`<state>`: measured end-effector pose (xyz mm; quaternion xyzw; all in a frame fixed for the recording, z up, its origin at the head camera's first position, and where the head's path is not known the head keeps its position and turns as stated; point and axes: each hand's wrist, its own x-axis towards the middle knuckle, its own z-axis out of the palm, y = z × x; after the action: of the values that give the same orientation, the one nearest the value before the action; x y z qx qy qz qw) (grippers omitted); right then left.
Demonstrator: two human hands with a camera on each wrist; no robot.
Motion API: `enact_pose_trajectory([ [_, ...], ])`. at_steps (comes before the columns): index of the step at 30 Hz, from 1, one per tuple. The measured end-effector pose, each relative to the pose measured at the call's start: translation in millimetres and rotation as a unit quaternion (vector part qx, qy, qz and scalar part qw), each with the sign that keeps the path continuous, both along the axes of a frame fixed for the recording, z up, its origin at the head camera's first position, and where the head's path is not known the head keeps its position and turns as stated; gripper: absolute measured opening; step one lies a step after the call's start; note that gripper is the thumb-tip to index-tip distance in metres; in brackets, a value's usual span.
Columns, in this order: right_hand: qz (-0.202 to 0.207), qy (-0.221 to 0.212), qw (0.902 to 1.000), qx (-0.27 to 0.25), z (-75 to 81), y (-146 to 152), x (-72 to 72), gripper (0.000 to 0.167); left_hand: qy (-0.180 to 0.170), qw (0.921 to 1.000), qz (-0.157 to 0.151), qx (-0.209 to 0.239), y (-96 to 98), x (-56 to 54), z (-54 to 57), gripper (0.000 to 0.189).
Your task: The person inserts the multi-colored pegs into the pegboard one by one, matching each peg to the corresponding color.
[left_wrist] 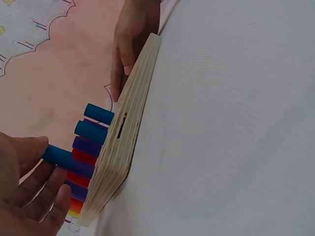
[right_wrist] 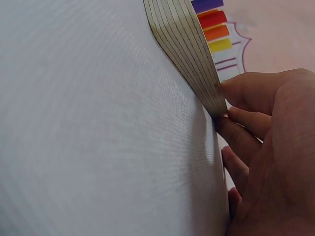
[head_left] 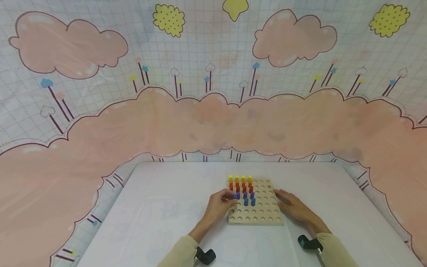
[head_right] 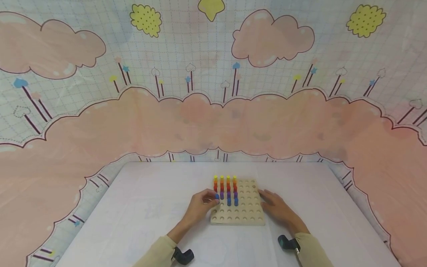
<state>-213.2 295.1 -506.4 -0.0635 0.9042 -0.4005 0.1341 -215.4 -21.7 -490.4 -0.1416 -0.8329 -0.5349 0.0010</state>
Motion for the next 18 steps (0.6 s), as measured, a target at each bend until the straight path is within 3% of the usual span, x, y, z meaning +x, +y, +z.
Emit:
enact_pose_trajectory([
  [9,-0.003,-0.007,1.0000,-0.003,1.3,-1,1.0,0.059,-0.023,0.9997,-0.005,-0.009,3.8,-0.2,-7.2,0.023],
  [18,0.000,-0.001,1.0000,0.004,1.4,-1,0.6,0.058,0.004,0.9995,-0.007,-0.032,7.8,-0.1,-10.8,0.018],
])
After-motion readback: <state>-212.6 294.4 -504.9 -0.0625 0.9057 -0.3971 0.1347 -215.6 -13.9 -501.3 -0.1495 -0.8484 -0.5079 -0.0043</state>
